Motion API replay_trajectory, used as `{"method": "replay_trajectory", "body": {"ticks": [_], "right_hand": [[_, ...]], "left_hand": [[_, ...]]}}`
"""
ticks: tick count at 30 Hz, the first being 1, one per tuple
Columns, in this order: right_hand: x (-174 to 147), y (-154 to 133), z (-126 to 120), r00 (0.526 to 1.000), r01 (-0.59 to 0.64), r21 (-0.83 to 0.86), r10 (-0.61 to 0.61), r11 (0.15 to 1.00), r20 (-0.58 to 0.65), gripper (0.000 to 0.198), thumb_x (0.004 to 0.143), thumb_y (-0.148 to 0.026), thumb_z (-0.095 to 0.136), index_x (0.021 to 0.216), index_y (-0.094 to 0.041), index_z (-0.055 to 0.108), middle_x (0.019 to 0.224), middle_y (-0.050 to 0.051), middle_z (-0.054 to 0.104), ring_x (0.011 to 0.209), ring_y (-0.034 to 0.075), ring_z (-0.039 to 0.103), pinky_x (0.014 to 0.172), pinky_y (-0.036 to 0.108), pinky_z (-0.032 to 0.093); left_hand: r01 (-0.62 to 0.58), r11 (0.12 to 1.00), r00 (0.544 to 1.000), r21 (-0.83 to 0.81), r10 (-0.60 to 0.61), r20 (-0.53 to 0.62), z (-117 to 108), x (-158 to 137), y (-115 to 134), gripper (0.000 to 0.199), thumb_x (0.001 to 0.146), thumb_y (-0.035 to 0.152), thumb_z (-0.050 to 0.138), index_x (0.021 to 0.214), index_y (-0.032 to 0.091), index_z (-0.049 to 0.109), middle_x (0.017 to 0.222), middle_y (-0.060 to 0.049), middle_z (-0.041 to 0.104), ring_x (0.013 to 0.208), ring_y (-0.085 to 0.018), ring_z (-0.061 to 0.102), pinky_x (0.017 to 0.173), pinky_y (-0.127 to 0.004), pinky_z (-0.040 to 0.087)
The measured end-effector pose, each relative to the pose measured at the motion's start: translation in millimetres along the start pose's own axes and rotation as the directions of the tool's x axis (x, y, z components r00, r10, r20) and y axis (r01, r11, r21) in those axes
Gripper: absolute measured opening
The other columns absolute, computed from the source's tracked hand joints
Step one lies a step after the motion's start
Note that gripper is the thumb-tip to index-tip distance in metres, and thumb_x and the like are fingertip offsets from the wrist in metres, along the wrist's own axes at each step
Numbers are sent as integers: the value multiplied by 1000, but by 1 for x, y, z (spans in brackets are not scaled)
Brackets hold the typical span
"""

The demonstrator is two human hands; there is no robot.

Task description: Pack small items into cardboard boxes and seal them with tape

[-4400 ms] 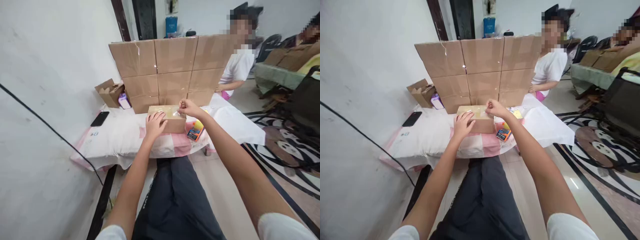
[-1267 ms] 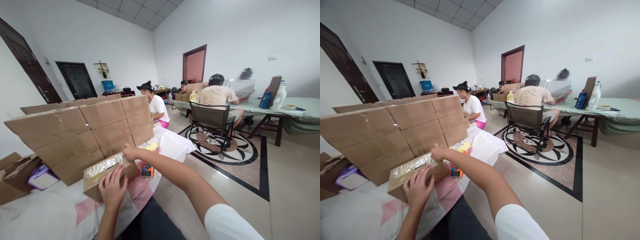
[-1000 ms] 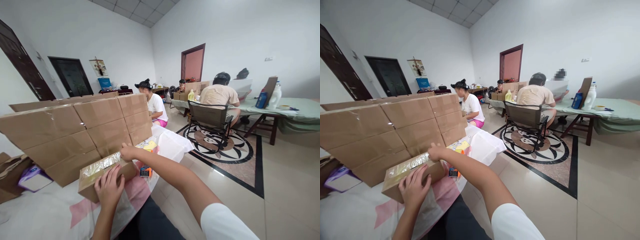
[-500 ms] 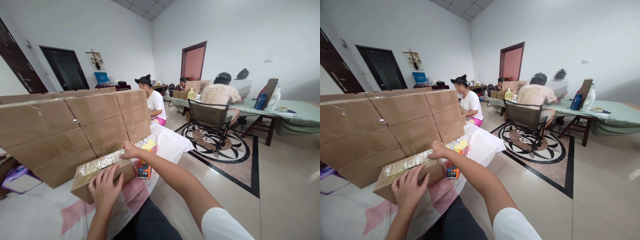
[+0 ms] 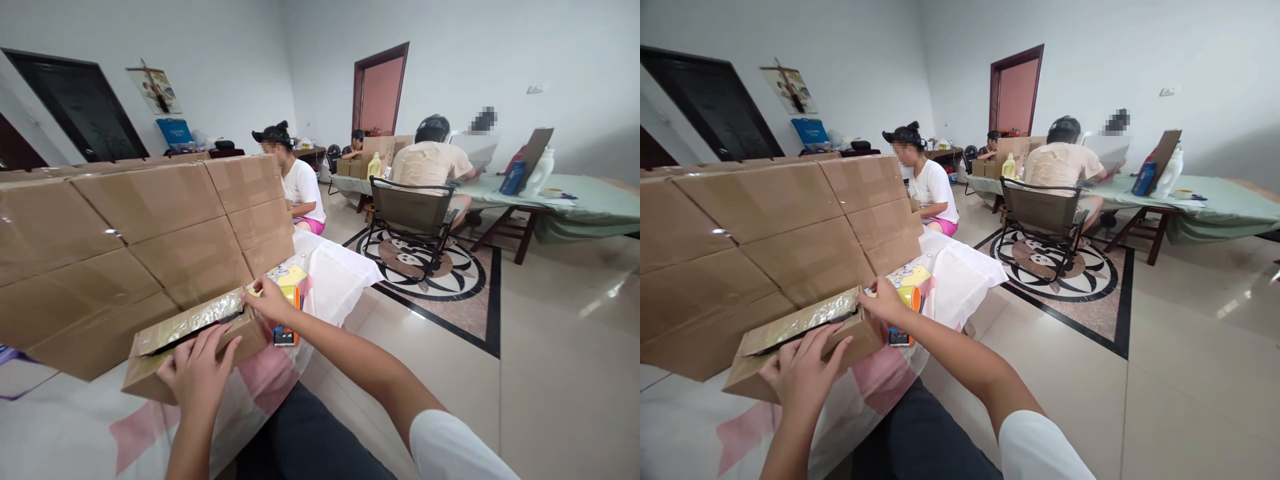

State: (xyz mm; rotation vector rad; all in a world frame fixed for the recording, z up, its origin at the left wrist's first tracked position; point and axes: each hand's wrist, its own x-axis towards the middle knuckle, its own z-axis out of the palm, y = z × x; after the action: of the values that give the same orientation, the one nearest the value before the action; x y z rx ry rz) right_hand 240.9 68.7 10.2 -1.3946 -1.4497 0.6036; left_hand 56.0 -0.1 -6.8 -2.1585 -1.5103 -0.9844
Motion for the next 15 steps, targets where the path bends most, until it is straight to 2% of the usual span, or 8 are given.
{"method": "replay_trajectory", "body": {"ticks": [2, 4, 7, 9, 11, 12, 15], "right_hand": [[-20, 6, -18, 991, 109, 22, -107, 994, -80, 16, 88, -37, 55, 90, -21, 50, 90, 0, 58, 83, 15, 56, 77, 28, 47], [-37, 16, -43, 971, 194, 11, -191, 981, -147, 7, 88, -28, 51, 87, -22, 50, 88, 1, 57, 85, 16, 56, 82, 30, 47], [-54, 39, -82, 951, 215, -39, -218, 976, -221, 4, 86, -25, 51, 87, -21, 50, 90, 3, 57, 88, 18, 54, 87, 35, 46], [-62, 53, -99, 949, 219, -63, -227, 974, -217, 9, 84, -27, 54, 91, -21, 52, 94, 5, 58, 92, 20, 55, 90, 38, 46], [-69, 57, -102, 947, 298, -91, -306, 950, -101, 29, 83, -34, 63, 107, -20, 54, 111, 10, 61, 107, 23, 56, 99, 42, 46], [-72, 55, -98, 930, 364, -107, -367, 925, -8, 47, 81, -40, 68, 120, -18, 52, 125, 14, 59, 120, 26, 54, 106, 44, 43], [-79, 34, -71, 830, 539, -166, -488, 826, 271, 106, 74, -59, 75, 153, -12, 23, 159, 24, 31, 150, 35, 26, 121, 53, 25]], "left_hand": [[3, 1000, 1000, 1, -3, -18, 1, -2, 0, 39, 100, 53, 46, 123, 28, 66, 125, -3, 72, 107, -30, 54, 101, -48, 21], [1, 1000, 999, -4, -2, -40, 3, -1, 0, 39, 100, 54, 47, 120, 28, 67, 123, -4, 73, 107, -30, 55, 101, -48, 21], [-6, 1000, 996, -5, 5, -85, 7, 0, -1, 37, 98, 54, 50, 116, 27, 69, 120, -4, 74, 104, -30, 56, 102, -48, 23], [-14, 1000, 994, -9, 13, -109, 10, -2, -4, 35, 97, 52, 55, 116, 27, 70, 118, -4, 75, 103, -29, 56, 103, -48, 23], [-37, 999, 992, -27, 33, -120, 11, -8, -12, 33, 95, 50, 60, 116, 27, 70, 116, -5, 75, 104, -29, 56, 103, -48, 24], [-58, 997, 991, -44, 52, -120, 11, -13, -17, 31, 94, 48, 62, 115, 27, 71, 114, -6, 76, 104, -29, 56, 103, -48, 25], [-136, 985, 986, -110, 124, -112, 4, -32, -31, 24, 94, 42, 63, 111, 27, 73, 110, -6, 76, 103, -28, 57, 103, -49, 29]]}}
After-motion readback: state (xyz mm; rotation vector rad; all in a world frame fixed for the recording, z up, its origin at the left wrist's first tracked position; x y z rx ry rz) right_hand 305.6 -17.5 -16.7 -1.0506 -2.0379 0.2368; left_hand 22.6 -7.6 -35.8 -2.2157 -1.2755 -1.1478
